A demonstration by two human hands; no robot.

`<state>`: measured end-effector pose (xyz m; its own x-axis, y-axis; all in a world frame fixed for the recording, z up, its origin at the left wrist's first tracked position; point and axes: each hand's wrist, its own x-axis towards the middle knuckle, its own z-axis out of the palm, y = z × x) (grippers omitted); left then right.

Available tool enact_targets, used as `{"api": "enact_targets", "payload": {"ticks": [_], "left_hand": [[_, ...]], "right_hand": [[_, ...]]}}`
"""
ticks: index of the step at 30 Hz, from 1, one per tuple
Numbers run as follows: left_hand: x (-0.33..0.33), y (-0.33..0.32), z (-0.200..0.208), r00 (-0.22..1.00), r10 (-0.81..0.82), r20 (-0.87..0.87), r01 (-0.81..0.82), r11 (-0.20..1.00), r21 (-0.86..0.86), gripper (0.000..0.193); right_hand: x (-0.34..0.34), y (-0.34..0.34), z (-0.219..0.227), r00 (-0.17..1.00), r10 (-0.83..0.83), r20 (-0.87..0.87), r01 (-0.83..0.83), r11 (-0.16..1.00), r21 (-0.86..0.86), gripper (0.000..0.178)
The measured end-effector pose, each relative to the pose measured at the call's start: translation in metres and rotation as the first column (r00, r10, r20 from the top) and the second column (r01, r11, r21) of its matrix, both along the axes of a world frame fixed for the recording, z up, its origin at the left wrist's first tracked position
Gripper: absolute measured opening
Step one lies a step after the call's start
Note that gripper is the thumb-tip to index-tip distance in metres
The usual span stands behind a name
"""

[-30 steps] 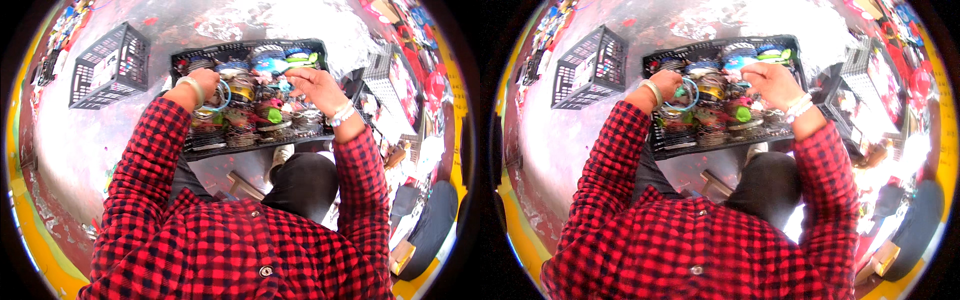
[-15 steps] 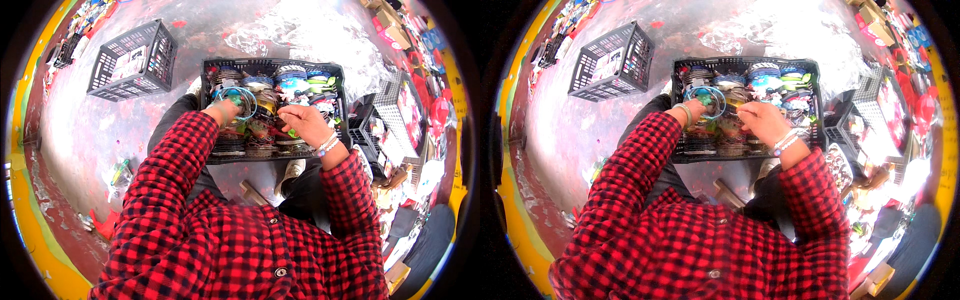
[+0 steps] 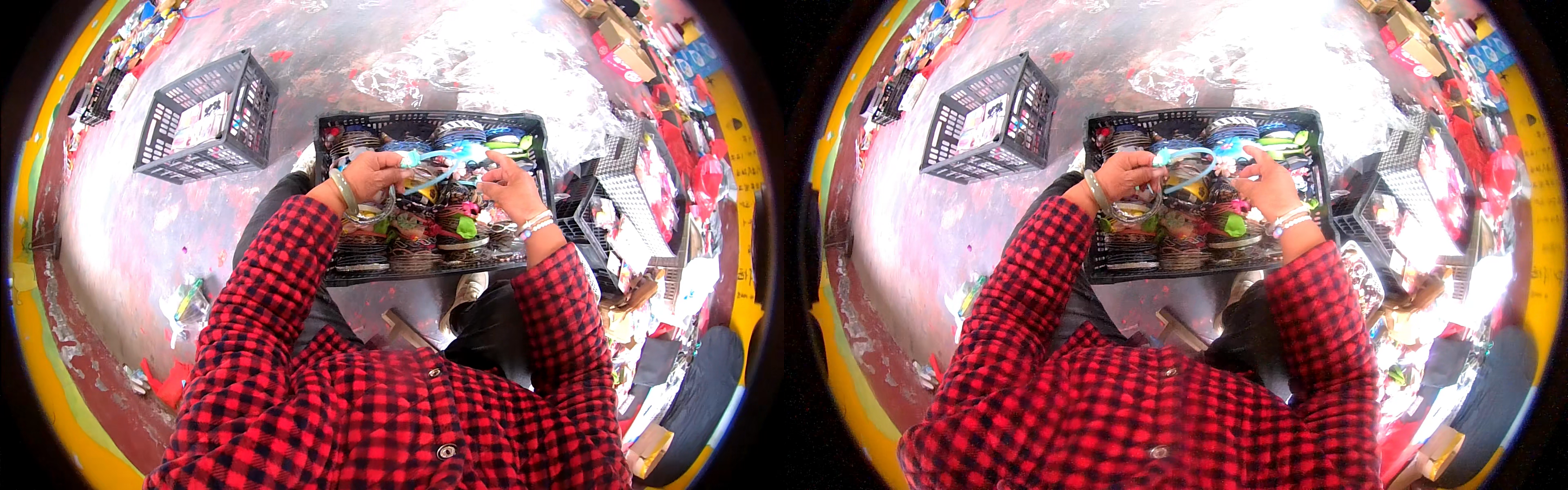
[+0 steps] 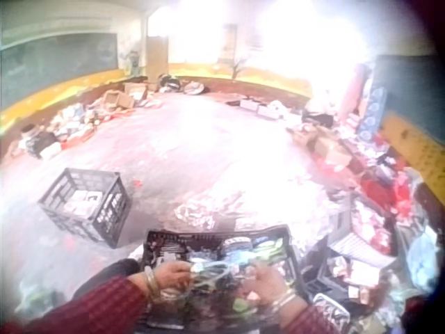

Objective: The person sits on the floor and sorts through a black plastic basket filled with hair accessories, including hair ties, clips, and scrunchies. They pick up and examine various items, moving them around within the basket and occasionally placing them into a purple bowl.

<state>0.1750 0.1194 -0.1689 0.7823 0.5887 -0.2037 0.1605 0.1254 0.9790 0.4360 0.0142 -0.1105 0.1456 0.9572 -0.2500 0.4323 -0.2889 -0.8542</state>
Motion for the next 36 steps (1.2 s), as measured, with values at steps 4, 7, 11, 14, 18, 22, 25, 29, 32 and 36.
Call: {"api": "enact_targets", "payload": {"ticks": [4,7,11,14,18,22,25,29,32,36], "left_hand": [[0.012,-0.016,0.042,0.993,-0.08,0.092,0.089,0.992,-0.095,0.014],[0.025,-0.021,0.052,0.97,-0.135,0.2,0.162,0.979,-0.127,0.012],[0.042,-0.021,0.048,0.961,-0.086,0.261,0.123,0.984,-0.126,0.013],[0.052,-0.017,0.035,0.966,-0.038,0.256,0.078,0.986,-0.147,0.012],[0.061,-0.021,0.021,0.986,-0.003,0.166,0.028,0.989,-0.148,0.011],[0.064,-0.033,-0.005,0.995,-0.092,0.044,0.094,0.995,-0.033,0.011],[0.071,-0.048,-0.017,0.98,-0.169,-0.104,0.179,0.978,0.104,0.011],[0.074,-0.048,-0.033,0.95,-0.223,-0.218,0.312,0.709,0.632,0.016],[0.081,-0.038,-0.038,0.983,-0.158,-0.088,0.161,0.545,0.822,0.019],[0.099,-0.013,-0.051,1.0,0.012,0.003,-0.008,0.506,0.863,0.021]], "right_hand": [[0.006,-0.001,0.013,0.99,0.025,-0.141,-0.039,0.994,-0.101,0.049],[0.015,-0.001,0.013,0.972,0.022,-0.233,-0.066,0.98,-0.187,0.019],[0.026,-0.002,0.017,0.985,0.018,-0.171,-0.053,0.978,-0.201,0.015],[0.037,-0.003,0.024,0.978,-0.037,-0.203,0.007,0.989,-0.149,0.014],[0.056,-0.01,0.012,0.937,0.085,-0.338,-0.154,0.971,-0.183,0.01],[0.079,-0.032,-0.02,0.938,0.176,-0.3,-0.223,0.966,-0.131,0.007],[0.094,-0.052,-0.048,0.954,0.297,-0.037,-0.299,0.952,-0.063,0.009],[0.09,-0.059,-0.052,0.916,0.29,0.277,-0.335,0.933,0.133,0.016],[0.088,-0.049,-0.052,0.845,0.235,0.48,-0.389,0.887,0.25,0.02],[0.099,-0.023,-0.076,0.78,0.211,0.589,-0.387,0.903,0.188,0.023]]}}
